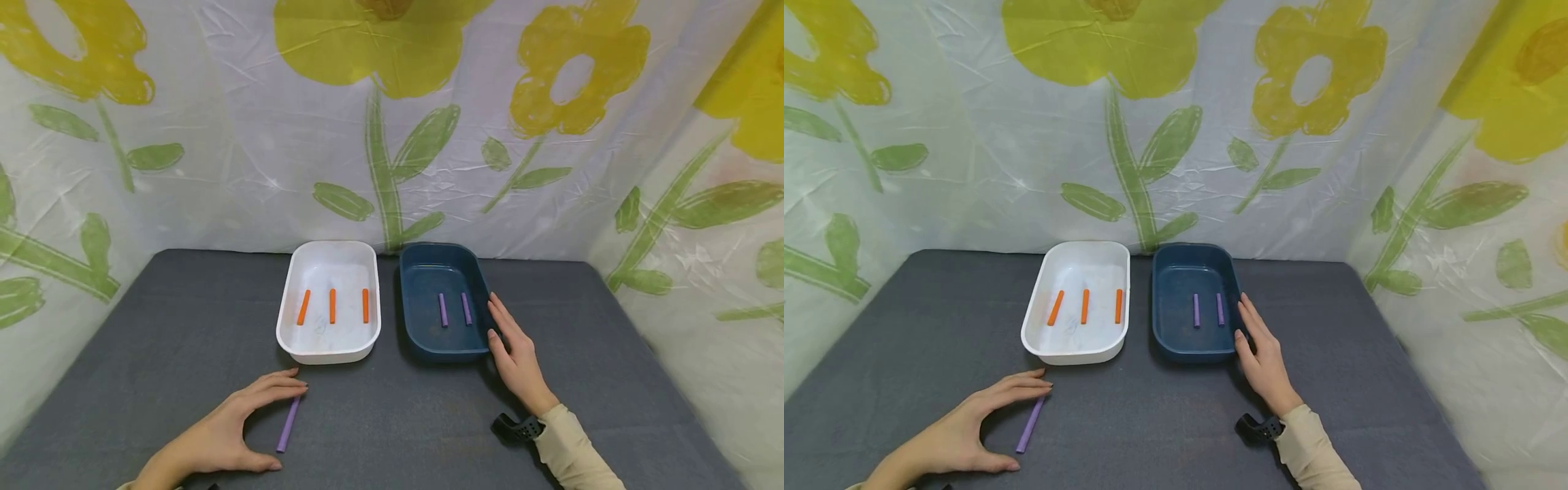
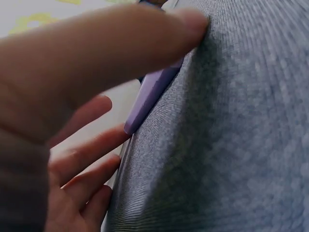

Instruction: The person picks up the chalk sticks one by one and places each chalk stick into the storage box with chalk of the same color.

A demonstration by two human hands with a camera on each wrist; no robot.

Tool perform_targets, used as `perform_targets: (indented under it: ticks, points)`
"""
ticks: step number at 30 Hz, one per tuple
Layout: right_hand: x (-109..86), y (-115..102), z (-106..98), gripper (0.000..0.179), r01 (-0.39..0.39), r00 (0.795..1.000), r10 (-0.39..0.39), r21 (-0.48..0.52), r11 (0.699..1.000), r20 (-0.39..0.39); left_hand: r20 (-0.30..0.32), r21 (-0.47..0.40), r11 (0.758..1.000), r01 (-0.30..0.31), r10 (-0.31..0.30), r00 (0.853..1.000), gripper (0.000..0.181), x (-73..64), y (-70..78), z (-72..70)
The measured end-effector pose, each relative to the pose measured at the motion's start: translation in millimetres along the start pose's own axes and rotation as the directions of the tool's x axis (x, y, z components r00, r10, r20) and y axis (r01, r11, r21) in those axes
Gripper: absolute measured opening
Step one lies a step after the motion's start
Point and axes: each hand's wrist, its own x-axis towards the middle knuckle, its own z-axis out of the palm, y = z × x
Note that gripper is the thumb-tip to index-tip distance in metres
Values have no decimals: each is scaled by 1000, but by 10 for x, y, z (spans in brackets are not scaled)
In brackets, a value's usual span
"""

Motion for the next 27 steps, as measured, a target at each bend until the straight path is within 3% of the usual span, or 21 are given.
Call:
perform_targets:
  ticks: [5, 12, 27]
  points:
    - [3, 9, -3, 53, 18, 1000, -18, -1, 1000, -16, -23, -34, 999, 1, -2, 1000, 78, 11, -6, 12]
    - [8, -7, 15, 52, 40, 998, -39, 10, 999, -39, -48, -8, 1000, 23, -23, 999, 76, -5, -21, 12]
    - [4, -1, 12, 53, 21, 999, -21, 2, 1000, -26, -36, -14, 999, 47, -47, 998, 74, -14, -36, 7]
